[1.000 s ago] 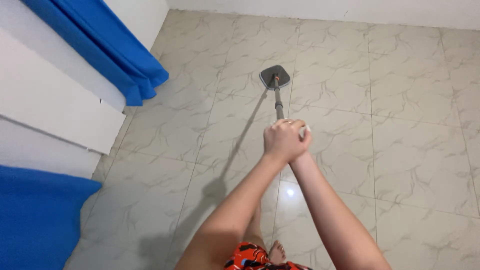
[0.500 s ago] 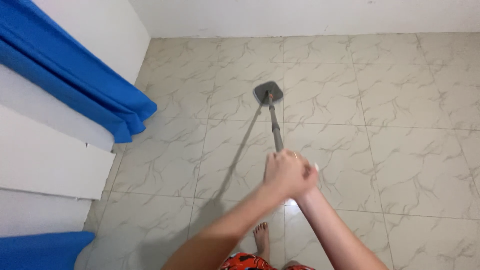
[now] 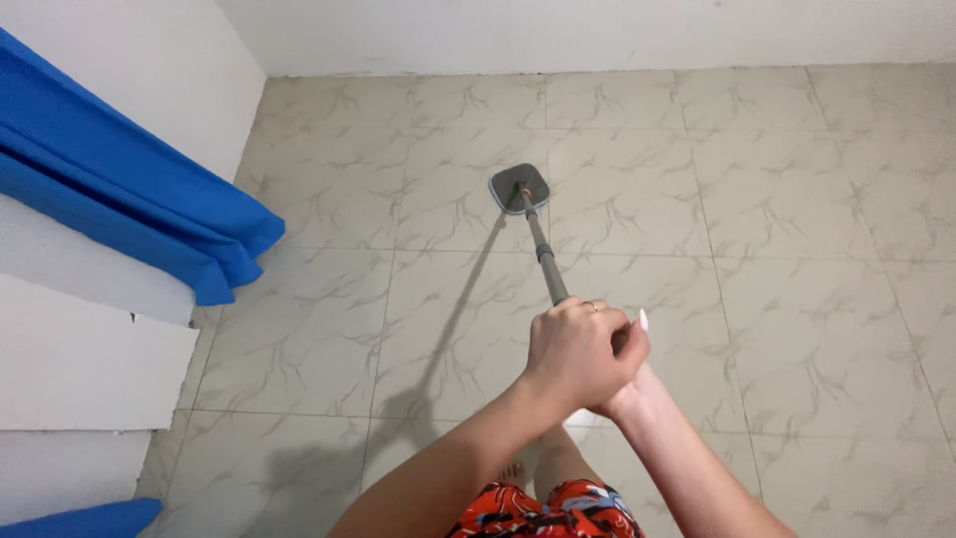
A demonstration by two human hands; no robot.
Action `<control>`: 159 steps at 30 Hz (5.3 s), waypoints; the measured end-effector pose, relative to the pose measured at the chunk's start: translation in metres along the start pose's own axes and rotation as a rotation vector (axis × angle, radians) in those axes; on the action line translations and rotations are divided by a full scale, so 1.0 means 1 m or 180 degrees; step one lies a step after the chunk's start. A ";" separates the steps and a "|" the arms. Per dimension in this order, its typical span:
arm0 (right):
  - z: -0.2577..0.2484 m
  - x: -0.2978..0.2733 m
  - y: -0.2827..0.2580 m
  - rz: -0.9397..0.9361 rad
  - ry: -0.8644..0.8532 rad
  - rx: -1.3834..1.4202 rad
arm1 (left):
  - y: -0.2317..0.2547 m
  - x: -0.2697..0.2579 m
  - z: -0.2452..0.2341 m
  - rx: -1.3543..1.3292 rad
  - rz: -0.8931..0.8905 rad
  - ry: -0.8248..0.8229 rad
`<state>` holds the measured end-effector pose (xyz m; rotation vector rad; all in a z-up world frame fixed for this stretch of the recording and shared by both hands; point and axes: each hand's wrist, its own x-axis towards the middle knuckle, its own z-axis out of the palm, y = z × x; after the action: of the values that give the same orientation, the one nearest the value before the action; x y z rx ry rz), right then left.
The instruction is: The person is mopping the tiled floor in a room.
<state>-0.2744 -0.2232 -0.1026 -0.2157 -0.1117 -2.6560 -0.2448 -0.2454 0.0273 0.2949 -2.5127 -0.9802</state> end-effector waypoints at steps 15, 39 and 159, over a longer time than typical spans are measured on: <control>-0.175 0.249 -0.045 0.2983 0.1897 -0.1357 | -0.137 0.194 0.061 0.0157 -0.0217 0.0282; -0.260 0.363 -0.048 0.3130 0.2551 -0.2152 | -0.256 0.302 0.143 -0.0040 -0.1308 -0.0942; 0.145 -0.325 -0.314 0.2903 0.3173 -0.0916 | 0.134 -0.300 0.231 -0.3969 -0.4372 -0.0832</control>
<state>-0.1148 0.2177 -0.0285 0.7801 0.5528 -1.5991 -0.0899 0.0916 -0.1267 1.5199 -1.0549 -2.8489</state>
